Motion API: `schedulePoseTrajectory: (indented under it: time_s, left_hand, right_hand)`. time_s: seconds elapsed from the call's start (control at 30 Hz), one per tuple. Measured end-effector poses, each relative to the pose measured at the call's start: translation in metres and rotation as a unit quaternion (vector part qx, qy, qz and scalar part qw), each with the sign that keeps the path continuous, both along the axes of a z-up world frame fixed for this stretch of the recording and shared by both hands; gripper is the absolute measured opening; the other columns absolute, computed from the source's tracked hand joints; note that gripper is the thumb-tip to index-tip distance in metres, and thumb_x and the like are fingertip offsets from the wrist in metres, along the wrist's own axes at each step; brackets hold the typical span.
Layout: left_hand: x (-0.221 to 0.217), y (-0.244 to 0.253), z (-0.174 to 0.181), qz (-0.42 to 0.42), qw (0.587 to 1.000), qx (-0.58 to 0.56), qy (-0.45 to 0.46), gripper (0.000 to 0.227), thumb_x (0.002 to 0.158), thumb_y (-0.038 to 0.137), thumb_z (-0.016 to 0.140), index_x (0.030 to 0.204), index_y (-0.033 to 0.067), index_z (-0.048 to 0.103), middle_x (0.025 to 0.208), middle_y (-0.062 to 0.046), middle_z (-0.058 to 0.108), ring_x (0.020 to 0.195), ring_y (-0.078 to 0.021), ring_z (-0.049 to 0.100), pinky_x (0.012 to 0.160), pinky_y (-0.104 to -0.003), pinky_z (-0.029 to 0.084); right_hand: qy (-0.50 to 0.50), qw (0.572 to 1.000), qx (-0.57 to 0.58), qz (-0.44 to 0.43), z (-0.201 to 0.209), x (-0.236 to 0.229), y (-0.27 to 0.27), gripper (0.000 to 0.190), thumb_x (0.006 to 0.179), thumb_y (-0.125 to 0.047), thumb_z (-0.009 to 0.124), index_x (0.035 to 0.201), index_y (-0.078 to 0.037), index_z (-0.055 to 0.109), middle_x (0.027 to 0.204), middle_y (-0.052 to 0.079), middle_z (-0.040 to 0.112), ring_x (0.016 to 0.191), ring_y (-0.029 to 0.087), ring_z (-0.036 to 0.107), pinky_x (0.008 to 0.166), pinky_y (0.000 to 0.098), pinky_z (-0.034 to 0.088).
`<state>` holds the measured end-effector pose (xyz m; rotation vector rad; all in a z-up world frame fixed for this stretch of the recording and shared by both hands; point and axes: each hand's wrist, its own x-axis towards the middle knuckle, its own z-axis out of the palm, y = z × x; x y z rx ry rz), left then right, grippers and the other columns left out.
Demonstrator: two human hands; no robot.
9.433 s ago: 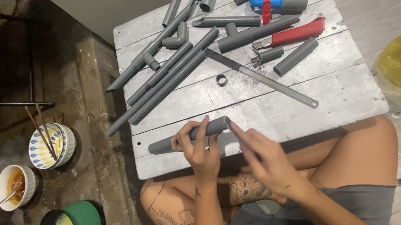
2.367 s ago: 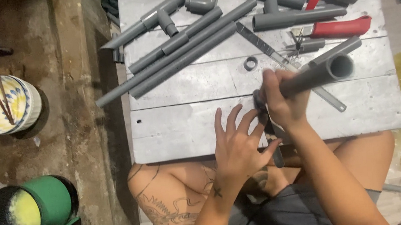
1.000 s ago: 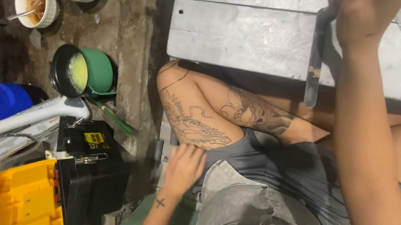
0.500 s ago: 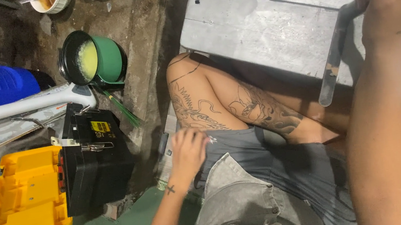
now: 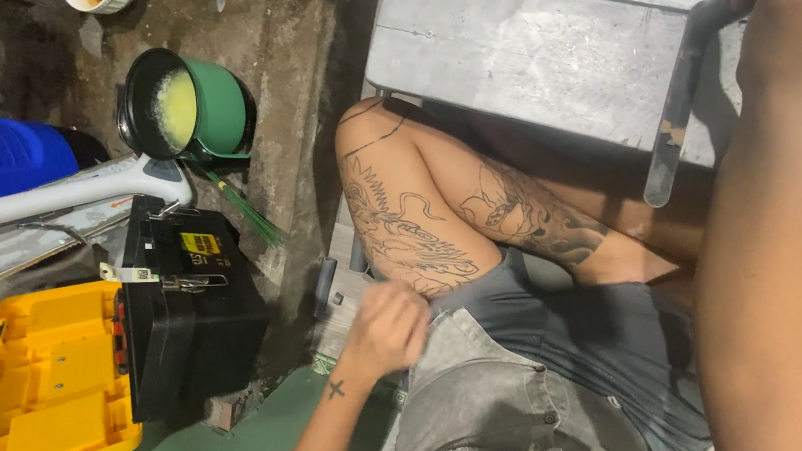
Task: The person saws through a grey PVC pipe using a hand saw, then uses the saw blade to scrape the cut edge of the pipe.
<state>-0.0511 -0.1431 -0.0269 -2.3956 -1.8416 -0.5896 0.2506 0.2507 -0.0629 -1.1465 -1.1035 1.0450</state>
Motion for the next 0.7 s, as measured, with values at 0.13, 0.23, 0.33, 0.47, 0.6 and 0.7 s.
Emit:
schedulePoseTrajectory:
  time_s: [0.13, 0.23, 0.33, 0.47, 0.6, 0.7]
  left_hand:
    - [0.006, -0.023, -0.004, -0.151, 0.925, -0.339, -0.082, 0.026, 0.091, 0.017, 0.051, 0.072, 0.0057, 0.065, 0.064, -0.007, 0.059, 0.053, -0.0251, 0.052, 0.054, -0.042, 0.043]
    - [0.019, 0.001, 0.013, -0.178, 0.926, -0.327, -0.055, 0.026, 0.096, 0.020, 0.056, 0.083, 0.0015, 0.069, 0.083, -0.012, 0.066, 0.074, -0.0321, 0.062, 0.070, -0.048, 0.051]
    - [0.029, 0.019, 0.005, -0.234, 0.951, -0.201, 0.012, 0.032, 0.098, 0.032, 0.055, 0.120, 0.0101, 0.060, 0.127, -0.012, 0.058, 0.122, -0.0281, 0.050, 0.108, -0.044, 0.037]
    - [-0.019, 0.044, -0.024, -0.203, 0.950, -0.227, -0.062, 0.062, 0.099, 0.062, 0.044, 0.148, 0.0252, 0.051, 0.154, -0.014, 0.053, 0.144, -0.0357, 0.050, 0.112, -0.053, 0.045]
    - [-0.074, 0.092, 0.026, 0.235, 0.937, -0.220, 0.131, 0.088, 0.085, 0.047, 0.064, 0.155, 0.0014, 0.037, 0.161, -0.034, 0.025, 0.149, -0.0548, 0.020, 0.118, -0.068, 0.018]
    - [-0.037, 0.073, 0.025, 0.218, 0.948, -0.134, 0.192, 0.059, 0.095, 0.024, 0.049, 0.147, -0.0048, 0.046, 0.157, -0.038, 0.033, 0.148, -0.0549, 0.025, 0.121, -0.067, 0.019]
  right_hand:
    - [-0.016, 1.000, -0.002, -0.015, -0.003, -0.004, 0.003, 0.062, 0.125, -0.033, 0.064, 0.072, -0.010, 0.042, 0.064, 0.003, 0.041, 0.060, 0.015, 0.050, 0.060, 0.0286, 0.044]
    - [-0.019, 1.000, -0.001, -0.015, 0.014, -0.008, -0.005, 0.060, 0.124, -0.033, 0.065, 0.072, -0.010, 0.047, 0.064, 0.004, 0.047, 0.060, 0.015, 0.053, 0.063, 0.0283, 0.047]
    - [-0.025, 0.999, 0.022, 0.003, 0.022, -0.007, -0.009, 0.058, 0.126, -0.032, 0.069, 0.076, -0.009, 0.049, 0.065, 0.005, 0.051, 0.061, 0.017, 0.057, 0.068, 0.0296, 0.052]
    - [0.042, 0.996, 0.078, 0.024, 0.014, -0.005, -0.004, 0.040, 0.126, -0.024, 0.072, 0.100, -0.006, 0.045, 0.068, 0.009, 0.042, 0.058, 0.020, 0.044, 0.060, 0.0349, 0.048]
    - [0.057, 0.997, 0.056, 0.017, 0.018, -0.006, -0.006, 0.041, 0.124, -0.020, 0.071, 0.097, -0.008, 0.043, 0.065, 0.008, 0.040, 0.055, 0.021, 0.046, 0.058, 0.0347, 0.044]
    - [0.037, 0.996, 0.077, 0.041, 0.028, -0.011, -0.009, 0.040, 0.130, -0.010, 0.066, 0.097, -0.007, 0.043, 0.067, 0.009, 0.040, 0.056, 0.021, 0.044, 0.056, 0.0341, 0.042]
